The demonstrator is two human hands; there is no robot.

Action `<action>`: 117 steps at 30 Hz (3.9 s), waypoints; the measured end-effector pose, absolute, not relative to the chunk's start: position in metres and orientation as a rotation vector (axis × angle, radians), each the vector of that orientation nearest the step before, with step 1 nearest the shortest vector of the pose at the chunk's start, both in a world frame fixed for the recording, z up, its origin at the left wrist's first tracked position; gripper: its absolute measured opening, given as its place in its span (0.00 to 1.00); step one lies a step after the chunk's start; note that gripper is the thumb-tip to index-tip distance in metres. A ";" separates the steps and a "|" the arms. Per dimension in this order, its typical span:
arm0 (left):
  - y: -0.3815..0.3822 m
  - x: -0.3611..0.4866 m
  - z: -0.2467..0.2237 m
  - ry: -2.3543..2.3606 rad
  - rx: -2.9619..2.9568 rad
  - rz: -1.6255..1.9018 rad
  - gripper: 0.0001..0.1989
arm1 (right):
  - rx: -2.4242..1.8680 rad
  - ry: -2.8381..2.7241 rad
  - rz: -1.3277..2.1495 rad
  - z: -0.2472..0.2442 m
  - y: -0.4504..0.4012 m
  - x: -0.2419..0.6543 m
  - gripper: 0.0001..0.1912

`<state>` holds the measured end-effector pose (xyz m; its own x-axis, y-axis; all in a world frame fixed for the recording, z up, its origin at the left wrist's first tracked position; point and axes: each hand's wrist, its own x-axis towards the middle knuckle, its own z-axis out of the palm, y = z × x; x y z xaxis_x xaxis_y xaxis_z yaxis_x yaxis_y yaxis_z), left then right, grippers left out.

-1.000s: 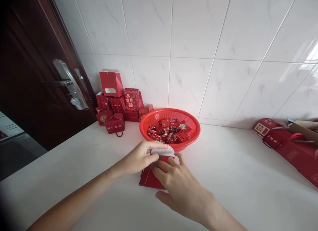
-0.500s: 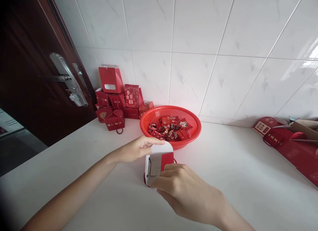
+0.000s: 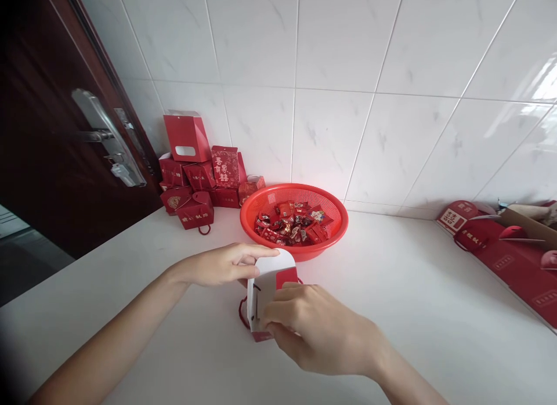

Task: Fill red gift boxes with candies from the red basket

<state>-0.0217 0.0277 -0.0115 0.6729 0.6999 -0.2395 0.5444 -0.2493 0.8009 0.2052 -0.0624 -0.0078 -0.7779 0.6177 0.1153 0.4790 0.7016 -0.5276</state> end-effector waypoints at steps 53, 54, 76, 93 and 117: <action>0.019 -0.019 -0.004 1.026 2.015 0.161 0.36 | -1.953 -2.352 0.722 0.005 -0.054 0.231 0.36; 0.019 -0.019 -0.004 1.032 2.013 0.158 0.37 | -1.940 -2.308 0.812 0.005 -0.051 0.233 0.37; 0.023 -0.020 -0.009 0.904 1.974 0.117 0.36 | -1.382 -1.919 1.367 -0.009 -0.016 0.251 0.10; 0.064 -0.036 -0.026 0.849 1.480 0.137 0.39 | -1.153 -1.670 1.763 -0.043 0.023 0.265 0.17; 0.059 -0.031 -0.009 0.923 1.923 -0.005 0.35 | -1.018 -2.075 1.455 -0.029 0.009 0.257 0.17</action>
